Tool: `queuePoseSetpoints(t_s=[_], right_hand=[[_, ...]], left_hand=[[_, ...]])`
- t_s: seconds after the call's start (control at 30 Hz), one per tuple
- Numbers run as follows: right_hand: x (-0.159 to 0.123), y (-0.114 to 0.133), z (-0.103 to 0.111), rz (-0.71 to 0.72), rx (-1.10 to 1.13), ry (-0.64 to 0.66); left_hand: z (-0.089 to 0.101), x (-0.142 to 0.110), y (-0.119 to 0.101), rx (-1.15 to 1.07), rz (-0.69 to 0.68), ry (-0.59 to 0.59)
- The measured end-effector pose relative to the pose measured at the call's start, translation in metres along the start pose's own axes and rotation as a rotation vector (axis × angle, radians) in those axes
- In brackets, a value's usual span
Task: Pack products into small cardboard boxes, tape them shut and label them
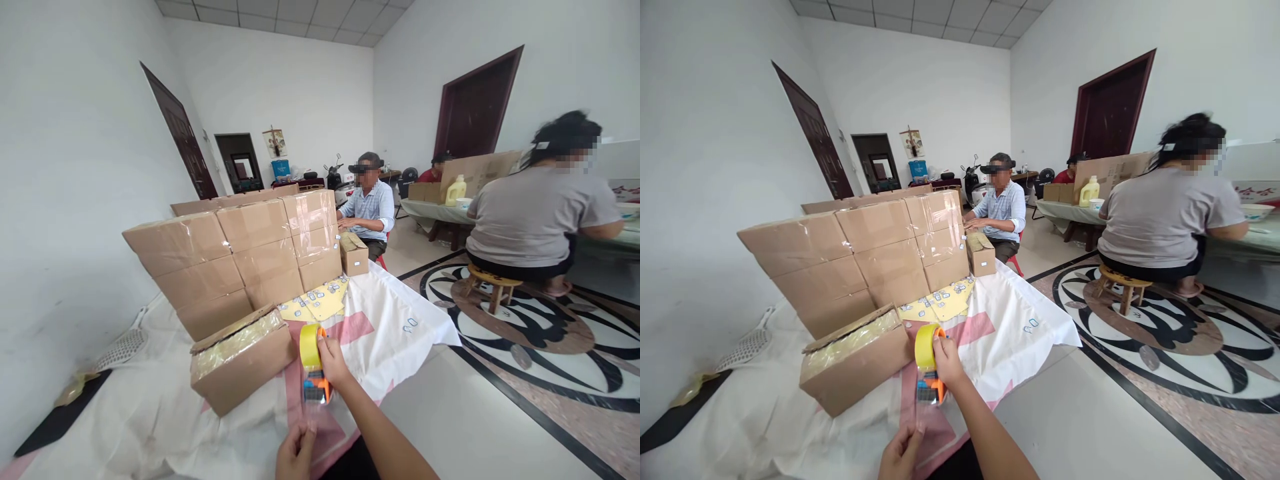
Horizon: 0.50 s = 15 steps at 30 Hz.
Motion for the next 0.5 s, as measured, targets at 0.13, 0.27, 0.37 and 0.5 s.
queuePoseSetpoints(t_s=[0.13,0.27,0.37,0.5], right_hand=[[0.000,-0.001,0.000,-0.003,0.008,-0.003],[-0.001,-0.001,0.001,-0.007,0.013,-0.010],[-0.002,-0.001,0.003,-0.006,0.011,-0.028],[-0.003,-0.004,0.002,-0.024,0.014,-0.032]], left_hand=[[0.000,-0.003,0.003,-0.064,0.062,-0.003],[-0.007,-0.012,0.029,-0.210,0.302,0.036],[-0.011,-0.018,0.040,-0.296,0.388,0.055],[-0.012,-0.020,0.043,-0.317,0.435,0.091]])
Point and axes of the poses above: each hand's wrist, its own x-axis towards the middle knuckle, its own z-axis out of the back of the hand, y = z × x, the point moved 10 cm from there along x, towards the middle knuckle, and after that the axes turned 13 degrees about -x, right-handed, at the moved point
